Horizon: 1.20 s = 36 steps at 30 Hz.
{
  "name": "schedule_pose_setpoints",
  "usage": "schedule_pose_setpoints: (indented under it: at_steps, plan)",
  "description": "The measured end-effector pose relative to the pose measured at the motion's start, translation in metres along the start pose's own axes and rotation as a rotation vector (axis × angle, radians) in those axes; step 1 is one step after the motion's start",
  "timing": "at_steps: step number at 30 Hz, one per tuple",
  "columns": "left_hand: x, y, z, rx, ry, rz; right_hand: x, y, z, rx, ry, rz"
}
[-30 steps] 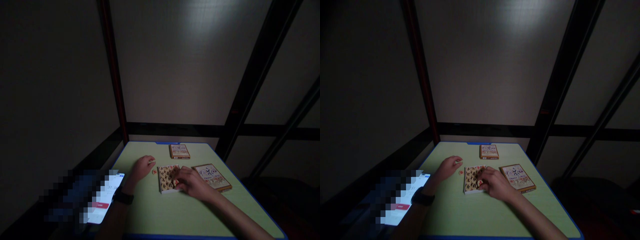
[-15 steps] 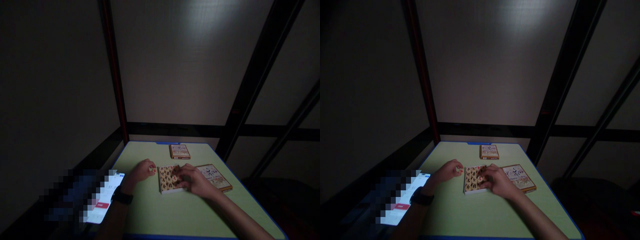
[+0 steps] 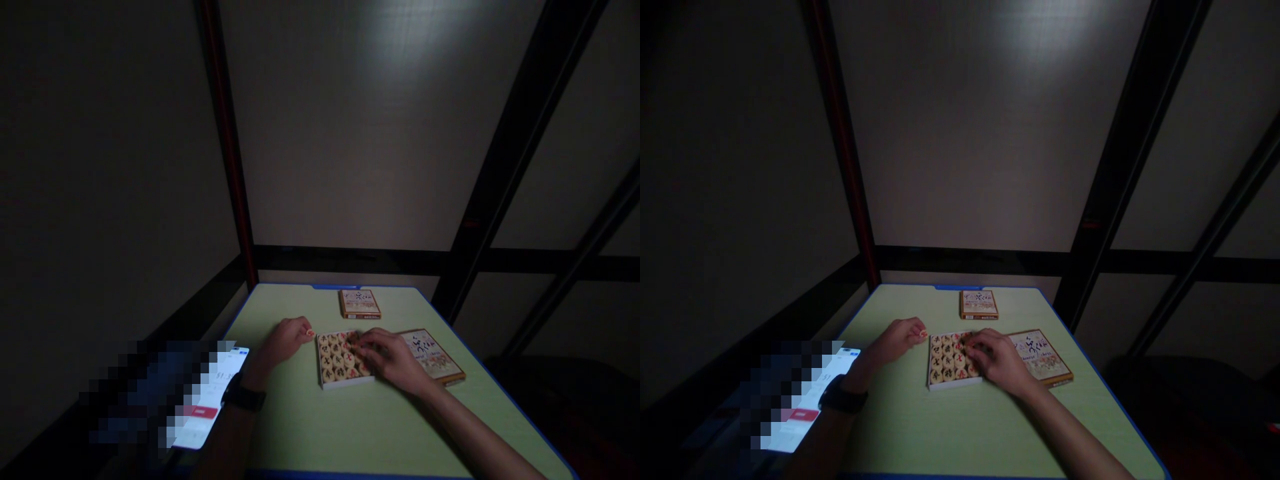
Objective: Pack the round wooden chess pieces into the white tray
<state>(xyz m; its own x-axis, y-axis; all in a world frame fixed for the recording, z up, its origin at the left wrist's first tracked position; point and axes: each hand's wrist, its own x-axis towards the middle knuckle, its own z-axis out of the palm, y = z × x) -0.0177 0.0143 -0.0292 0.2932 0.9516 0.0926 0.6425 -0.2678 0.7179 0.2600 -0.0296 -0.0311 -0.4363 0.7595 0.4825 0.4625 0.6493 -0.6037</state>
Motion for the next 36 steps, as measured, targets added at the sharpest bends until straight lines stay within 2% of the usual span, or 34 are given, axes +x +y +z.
schedule_pose_setpoints:
  at_steps: [3,7,11,14,16,21,23,28,33,36]
  plan:
    - [0.000,0.012,0.005,-0.300,-0.037,0.054,0.009,-0.011,-0.002,-0.009,-0.117,-0.097]
    - [-0.001,0.026,0.016,-0.625,-0.235,0.082,0.028,-0.026,-0.005,-0.087,-0.265,-0.205]
    - [-0.006,0.031,0.018,-0.699,-0.384,0.033,0.039,-0.036,-0.007,-0.099,-0.348,-0.220]
    - [-0.007,0.031,0.017,-0.677,-0.421,0.032,0.034,-0.039,-0.007,-0.073,-0.338,-0.199]
    - [-0.005,0.030,0.016,-0.670,-0.360,0.059,0.025,-0.036,-0.005,-0.049,-0.283,-0.164]
    - [0.008,0.019,0.016,-0.586,0.047,0.101,0.001,-0.014,0.007,-0.066,-0.130,-0.044]
    - [0.013,0.012,0.017,-0.525,0.139,0.082,-0.003,-0.007,0.011,-0.097,-0.113,-0.022]
    - [0.018,-0.003,0.024,-0.359,0.193,0.056,-0.004,-0.003,0.013,-0.180,-0.110,-0.047]
    - [0.017,-0.008,0.033,-0.125,0.224,0.069,-0.006,-0.004,0.017,-0.218,-0.103,-0.106]
    - [0.015,-0.009,0.038,0.022,0.226,0.116,-0.003,-0.006,0.010,-0.205,-0.063,-0.072]
